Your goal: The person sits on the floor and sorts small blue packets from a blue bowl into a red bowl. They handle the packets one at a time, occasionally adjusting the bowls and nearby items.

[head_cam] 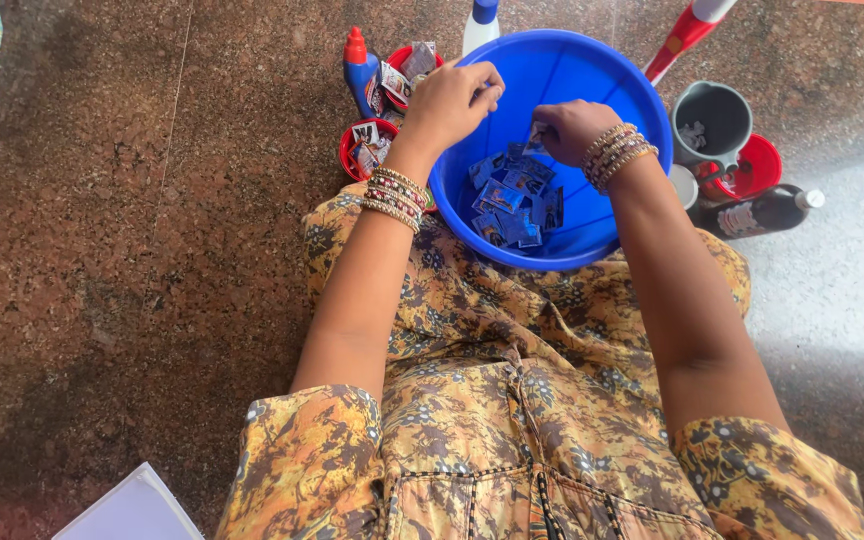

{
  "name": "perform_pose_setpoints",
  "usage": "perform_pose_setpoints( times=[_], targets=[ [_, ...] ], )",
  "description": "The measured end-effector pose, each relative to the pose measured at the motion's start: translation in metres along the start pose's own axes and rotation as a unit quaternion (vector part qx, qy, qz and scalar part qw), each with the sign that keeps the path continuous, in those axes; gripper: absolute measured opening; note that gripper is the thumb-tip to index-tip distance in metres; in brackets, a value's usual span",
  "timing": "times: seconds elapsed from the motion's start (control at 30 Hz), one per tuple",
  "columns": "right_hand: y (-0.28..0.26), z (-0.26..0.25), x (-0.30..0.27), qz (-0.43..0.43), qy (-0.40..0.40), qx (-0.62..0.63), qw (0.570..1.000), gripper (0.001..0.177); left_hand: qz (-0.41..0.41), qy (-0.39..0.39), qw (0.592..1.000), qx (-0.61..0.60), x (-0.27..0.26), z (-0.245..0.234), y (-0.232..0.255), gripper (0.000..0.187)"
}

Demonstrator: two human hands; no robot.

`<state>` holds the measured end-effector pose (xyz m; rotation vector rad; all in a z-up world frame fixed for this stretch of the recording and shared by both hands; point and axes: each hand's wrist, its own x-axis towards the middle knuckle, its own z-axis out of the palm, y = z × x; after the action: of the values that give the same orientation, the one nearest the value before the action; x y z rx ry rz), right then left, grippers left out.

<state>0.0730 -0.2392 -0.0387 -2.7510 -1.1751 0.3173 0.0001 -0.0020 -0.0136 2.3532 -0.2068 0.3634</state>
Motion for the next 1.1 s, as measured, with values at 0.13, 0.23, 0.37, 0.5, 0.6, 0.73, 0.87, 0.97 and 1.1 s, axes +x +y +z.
perform_pose_setpoints(
  times=[0.13, 0.23, 0.37, 0.5, 0.6, 0.73, 0.87, 0.97, 1.1],
  targets=[
    [0.000, 0.001, 0.001, 0.012, 0.007, 0.014, 1.000, 0.025, 0.024, 0.008, 0.999, 0.019, 0.002, -0.001, 0.003, 0.012],
    [0.004, 0.003, 0.001, 0.004, 0.025, 0.011, 1.000, 0.023, 0.026, -0.001, 0.999, 0.022, 0.001, -0.002, 0.004, 0.013],
    [0.008, 0.009, 0.004, 0.003, 0.005, 0.004, 1.000, 0.016, 0.043, 0.004, 0.998, 0.056, 0.000, 0.000, 0.003, 0.013],
    [0.009, 0.010, 0.007, -0.021, 0.018, 0.010, 1.000, 0.016, 0.030, -0.004, 0.999, 0.028, 0.001, 0.001, 0.002, 0.010],
    [0.007, 0.008, 0.002, -0.030, 0.032, 0.025, 0.999, 0.018, 0.037, -0.001, 0.999, 0.036, 0.003, 0.001, 0.002, 0.009],
    [-0.003, -0.003, -0.003, -0.040, 0.000, 0.021, 0.999, 0.016, 0.039, -0.003, 0.999, 0.024, 0.001, -0.004, 0.006, 0.008],
    [-0.006, -0.005, -0.007, -0.079, 0.016, 0.026, 0.996, 0.016, 0.057, -0.006, 0.998, -0.002, 0.004, -0.002, 0.000, 0.009],
    [-0.007, -0.009, -0.011, -0.095, 0.029, 0.036, 0.994, 0.017, 0.047, -0.009, 0.999, 0.021, 0.002, -0.002, -0.002, 0.012],
    [-0.015, -0.020, -0.012, -0.131, 0.099, 0.079, 0.983, 0.018, 0.076, -0.029, 0.996, 0.023, 0.004, -0.006, 0.002, 0.027]
  ],
)
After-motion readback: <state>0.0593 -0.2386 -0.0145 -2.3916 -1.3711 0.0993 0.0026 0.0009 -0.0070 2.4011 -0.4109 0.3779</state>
